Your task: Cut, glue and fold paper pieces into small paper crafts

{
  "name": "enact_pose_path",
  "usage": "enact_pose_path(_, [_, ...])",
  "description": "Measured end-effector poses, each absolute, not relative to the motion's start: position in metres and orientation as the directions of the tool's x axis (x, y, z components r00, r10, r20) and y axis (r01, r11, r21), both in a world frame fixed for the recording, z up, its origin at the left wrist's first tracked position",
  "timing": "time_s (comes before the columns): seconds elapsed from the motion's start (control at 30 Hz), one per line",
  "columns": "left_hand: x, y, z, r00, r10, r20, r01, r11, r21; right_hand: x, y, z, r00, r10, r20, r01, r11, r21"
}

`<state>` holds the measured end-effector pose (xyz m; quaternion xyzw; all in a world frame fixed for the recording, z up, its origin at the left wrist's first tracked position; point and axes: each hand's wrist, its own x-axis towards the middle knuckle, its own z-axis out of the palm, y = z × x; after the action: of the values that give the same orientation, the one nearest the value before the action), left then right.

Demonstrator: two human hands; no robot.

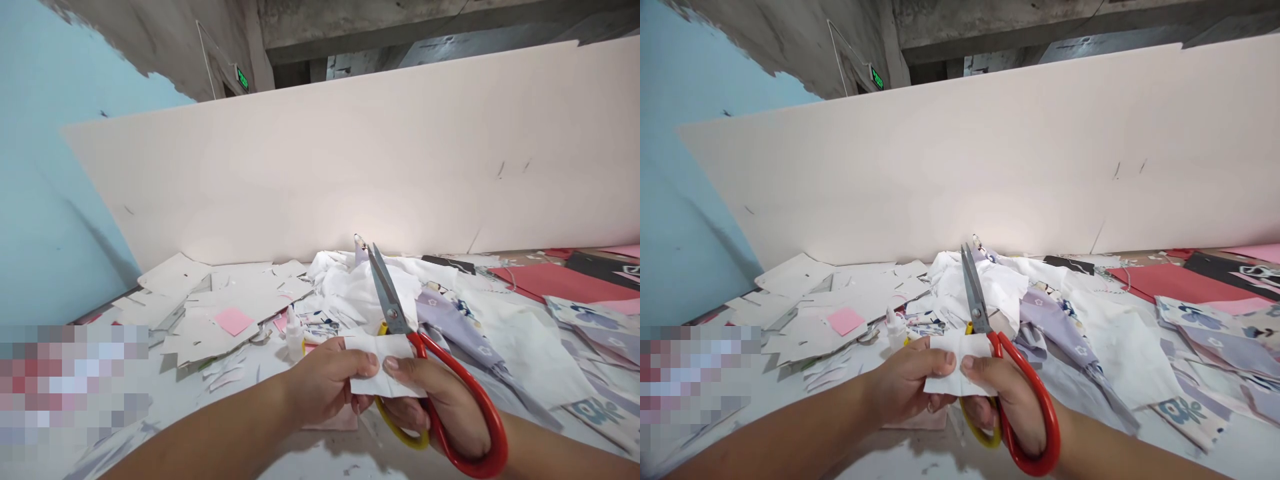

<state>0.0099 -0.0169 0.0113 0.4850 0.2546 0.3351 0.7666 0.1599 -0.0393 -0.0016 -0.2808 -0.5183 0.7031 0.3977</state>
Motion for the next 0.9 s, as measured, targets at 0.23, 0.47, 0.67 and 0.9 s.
enact_pose_path(0.23, [0.012, -0.020, 0.010, 0.615, 0.784, -0.083, -0.301, 0.332, 0.894, 0.156, -0.042, -0.003, -0.535, 0.844, 0.030, -0.363, -0.198, -0.911])
enact_pose_path(0.47, [0.009, -0.021, 0.016, 0.659, 0.751, -0.033, -0.268, 0.276, 0.923, 0.157, -0.044, 0.002, -0.523, 0.851, -0.052, -0.323, -0.254, -0.912])
enact_pose_path(0.67, [0.010, -0.025, 0.021, 0.680, 0.732, -0.034, -0.257, 0.282, 0.924, 0.159, -0.046, 0.003, -0.530, 0.835, -0.151, -0.222, -0.309, -0.925])
enact_pose_path(0.9, [0.009, -0.027, 0.016, 0.691, 0.720, -0.065, -0.267, 0.337, 0.903, 0.160, -0.049, 0.012, -0.660, 0.732, -0.168, -0.236, -0.415, -0.879])
